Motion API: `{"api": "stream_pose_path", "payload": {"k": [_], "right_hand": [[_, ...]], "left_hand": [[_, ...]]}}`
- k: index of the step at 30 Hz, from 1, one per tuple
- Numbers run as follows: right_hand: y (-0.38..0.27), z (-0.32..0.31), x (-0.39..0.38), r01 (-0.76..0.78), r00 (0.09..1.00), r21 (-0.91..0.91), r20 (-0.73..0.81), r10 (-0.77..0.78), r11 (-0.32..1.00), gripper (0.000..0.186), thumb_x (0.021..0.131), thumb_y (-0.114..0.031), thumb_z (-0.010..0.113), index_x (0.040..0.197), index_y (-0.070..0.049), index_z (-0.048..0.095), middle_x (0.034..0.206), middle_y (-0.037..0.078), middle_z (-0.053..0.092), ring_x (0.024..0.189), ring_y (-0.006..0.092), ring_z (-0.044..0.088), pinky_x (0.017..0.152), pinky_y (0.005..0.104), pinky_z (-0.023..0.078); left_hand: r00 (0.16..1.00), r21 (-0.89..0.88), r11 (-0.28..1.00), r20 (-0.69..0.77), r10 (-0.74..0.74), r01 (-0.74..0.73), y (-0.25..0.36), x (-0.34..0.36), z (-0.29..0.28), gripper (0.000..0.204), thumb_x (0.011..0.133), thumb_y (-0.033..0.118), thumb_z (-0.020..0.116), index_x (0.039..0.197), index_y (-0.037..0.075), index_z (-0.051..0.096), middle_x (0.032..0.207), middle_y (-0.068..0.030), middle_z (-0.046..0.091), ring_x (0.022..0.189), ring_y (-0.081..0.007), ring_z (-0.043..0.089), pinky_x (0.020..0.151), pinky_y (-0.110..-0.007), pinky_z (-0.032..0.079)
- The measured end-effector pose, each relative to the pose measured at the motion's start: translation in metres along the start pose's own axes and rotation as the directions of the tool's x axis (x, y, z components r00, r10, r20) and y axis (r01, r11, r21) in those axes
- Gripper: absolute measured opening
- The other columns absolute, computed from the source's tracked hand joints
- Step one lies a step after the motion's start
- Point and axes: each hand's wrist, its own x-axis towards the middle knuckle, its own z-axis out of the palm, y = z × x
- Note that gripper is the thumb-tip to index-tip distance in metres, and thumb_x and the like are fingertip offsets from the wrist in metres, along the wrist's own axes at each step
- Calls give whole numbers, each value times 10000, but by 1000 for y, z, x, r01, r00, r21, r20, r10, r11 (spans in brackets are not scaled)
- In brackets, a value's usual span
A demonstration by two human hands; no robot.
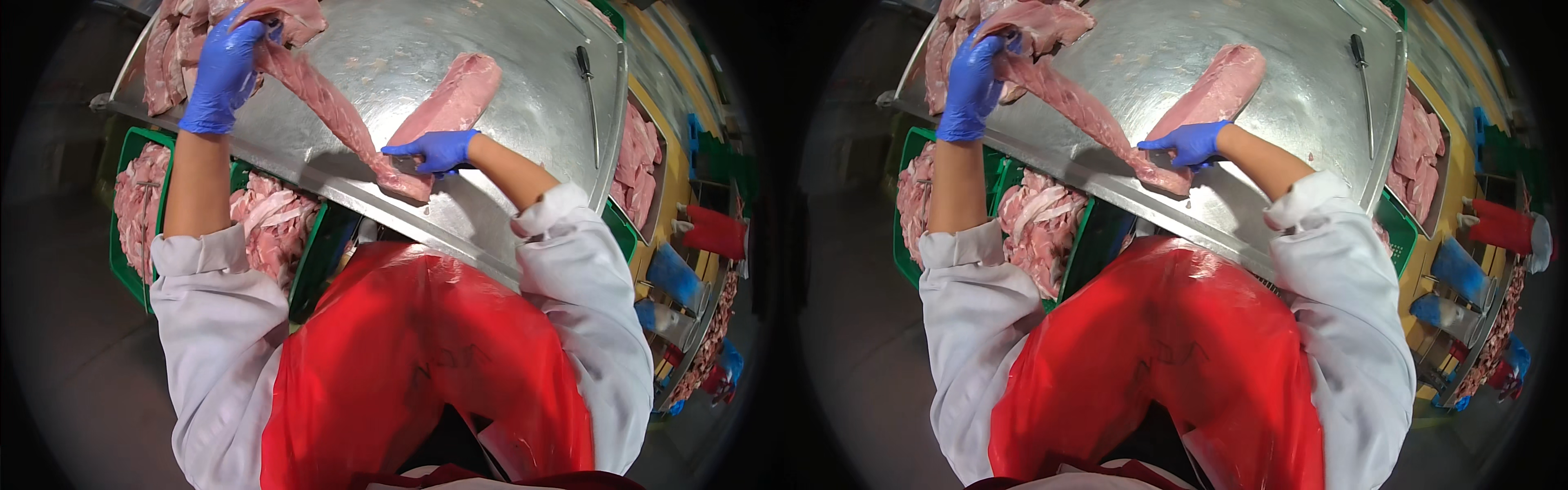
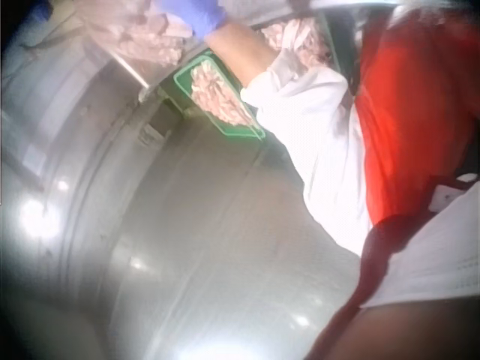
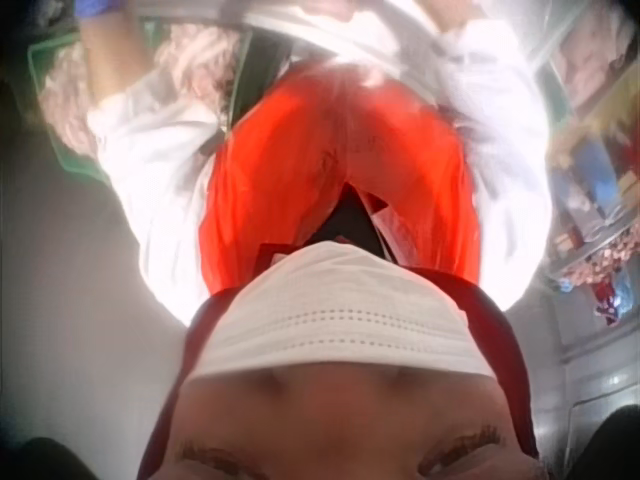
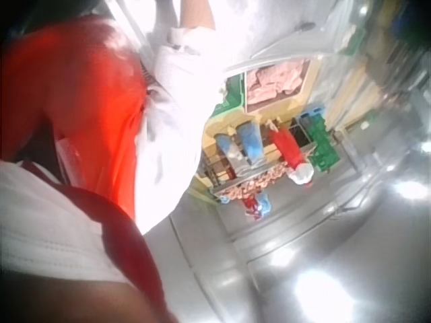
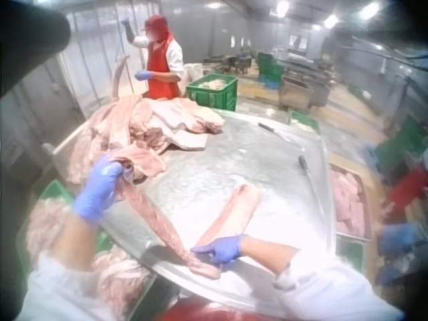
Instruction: The person trims fat and connective tissue from large cuts of raw meat using a knife on a stainless steel table. Trimmed pieces are placed into green crates, and the cleaned meat is set aside on the table.
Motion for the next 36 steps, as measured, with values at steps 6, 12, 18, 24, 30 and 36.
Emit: {"api": "stream_pose_path", "payload": {"k": [6, 12, 18, 24, 30, 36], "right_hand": [[0, -10, -123, -114, 982, -133, 135, 132, 985, 809, 844, -50, 533, 1545, -381, 303, 707, 43, 618, 522, 114, 565, 504, 273, 491], [39, 23, -162, -56, 998, 199, 0, 57, 978, 861, 821, 21, 549, 1561, -338, 295, 665, 20, 558, 529, 84, 521, 488, 250, 442], [93, 72, -184, 283, 782, 628, -589, 205, 725, 759, 915, -46, 558, 1581, -241, 253, 649, -11, 498, 474, 59, 449, 427, 206, 388], [108, 122, -167, 509, 584, 661, -735, 343, 551, 808, 917, -2, 618, 1583, -256, 237, 681, 20, 545, 472, 73, 477, 416, 214, 405], [127, 198, -217, 607, 477, 656, -752, 455, 448, 802, 930, 1, 611, 1590, -230, 219, 659, -9, 493, 446, 62, 439, 414, 211, 379], [140, 274, -255, 658, 280, 626, -719, 636, 418, 813, 944, 14, 559, 1600, -237, 150, 603, 8, 518, 413, 61, 428, 399, 208, 395]], "left_hand": [[987, -162, 987, -156, -35, 10, 90, -103, -45, 293, 929, 89, 512, 1174, -39, 608, 1098, -141, 669, 978, -227, 651, 922, -368, 518], [843, 105, 922, -454, -290, 373, 107, -254, -108, 432, 918, 124, 512, 1312, -50, 551, 1242, -131, 631, 1032, -193, 648, 886, -341, 536], [898, 939, 110, -271, -348, 326, -57, -281, -100, 711, 781, 337, 823, 1291, -66, 536, 1291, -261, 576, 1180, -354, 587, 981, -421, 489], [799, 961, 226, 9, -601, 159, -166, -95, 258, 1249, 570, 606, 855, 1454, -94, 319, 1481, -330, 372, 1366, -438, 413, 1099, -480, 396], [618, 621, 551, 133, -775, 557, -223, -27, 242, 879, 706, 344, 810, 1332, -144, 432, 1266, -258, 601, 1095, -327, 654, 967, -469, 531], [476, -219, 422, 397, -785, 880, -243, -130, 278, 512, 869, 256, 623, 1291, -18, 530, 1221, -209, 627, 1128, -356, 626, 1022, -495, 497]]}}
